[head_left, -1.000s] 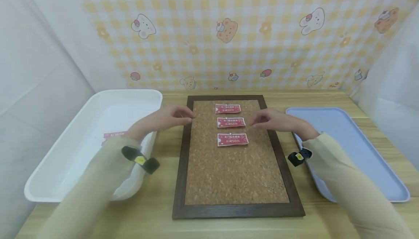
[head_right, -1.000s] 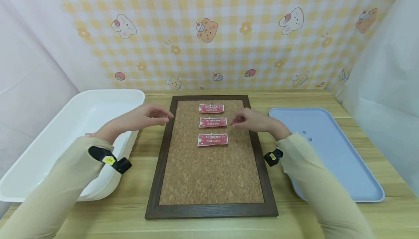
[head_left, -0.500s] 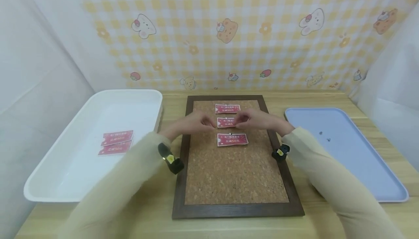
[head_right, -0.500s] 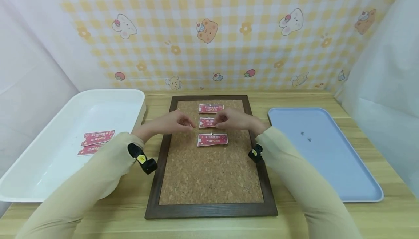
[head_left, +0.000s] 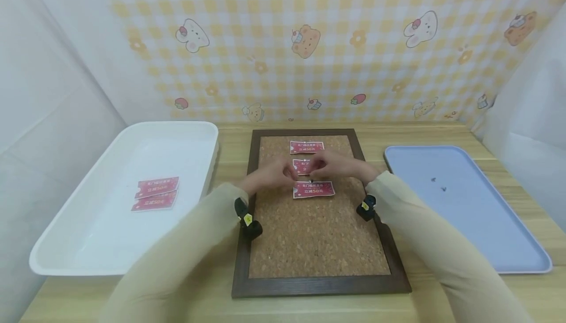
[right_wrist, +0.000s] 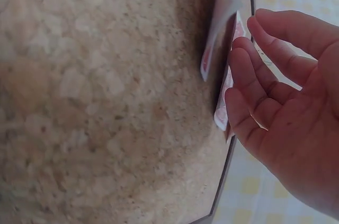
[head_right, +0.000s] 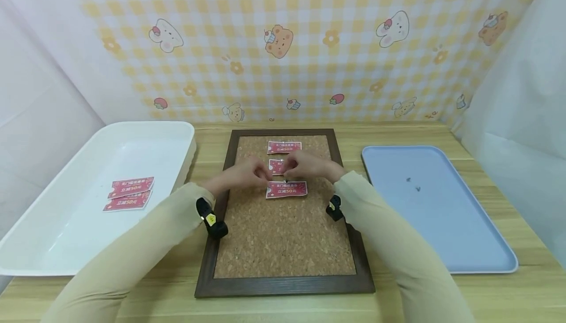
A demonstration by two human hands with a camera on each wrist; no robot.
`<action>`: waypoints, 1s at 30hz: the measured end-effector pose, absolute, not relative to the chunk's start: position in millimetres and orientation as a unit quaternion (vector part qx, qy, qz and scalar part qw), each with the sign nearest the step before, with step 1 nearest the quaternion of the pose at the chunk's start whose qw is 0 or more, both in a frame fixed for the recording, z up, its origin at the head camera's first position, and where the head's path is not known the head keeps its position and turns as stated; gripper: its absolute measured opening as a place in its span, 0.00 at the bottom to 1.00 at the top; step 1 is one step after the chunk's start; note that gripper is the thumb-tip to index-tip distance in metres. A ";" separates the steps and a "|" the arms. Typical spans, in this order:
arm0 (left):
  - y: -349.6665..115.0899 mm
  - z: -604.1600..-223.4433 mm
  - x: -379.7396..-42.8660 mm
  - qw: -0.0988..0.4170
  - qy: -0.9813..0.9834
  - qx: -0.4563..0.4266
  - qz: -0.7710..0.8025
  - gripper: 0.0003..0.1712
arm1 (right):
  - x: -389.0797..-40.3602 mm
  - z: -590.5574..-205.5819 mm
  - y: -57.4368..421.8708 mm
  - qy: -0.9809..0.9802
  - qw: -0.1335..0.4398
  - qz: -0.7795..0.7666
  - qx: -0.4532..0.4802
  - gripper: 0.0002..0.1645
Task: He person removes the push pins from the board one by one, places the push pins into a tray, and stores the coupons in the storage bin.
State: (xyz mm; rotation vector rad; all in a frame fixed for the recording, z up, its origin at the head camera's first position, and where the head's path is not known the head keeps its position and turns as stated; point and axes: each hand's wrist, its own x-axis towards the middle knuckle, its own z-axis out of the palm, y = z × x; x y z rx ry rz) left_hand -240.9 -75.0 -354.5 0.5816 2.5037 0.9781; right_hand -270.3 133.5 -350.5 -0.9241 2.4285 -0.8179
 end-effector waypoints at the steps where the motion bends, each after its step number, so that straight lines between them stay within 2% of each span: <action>1: -74.5 -354.6 -240.6 0.197 0.894 0.200 0.349 0.09 | -270.7 -351.1 133.0 0.872 0.210 -0.293 -0.331 0.10; 13: -69.9 -358.2 -239.0 0.209 0.901 0.168 0.342 0.10 | -275.6 -359.0 129.8 0.865 0.246 -0.300 -0.319 0.07; 30: -65.1 -358.4 -242.5 0.240 0.897 0.160 0.335 0.10 | -281.2 -360.9 129.1 0.862 0.263 -0.286 -0.325 0.04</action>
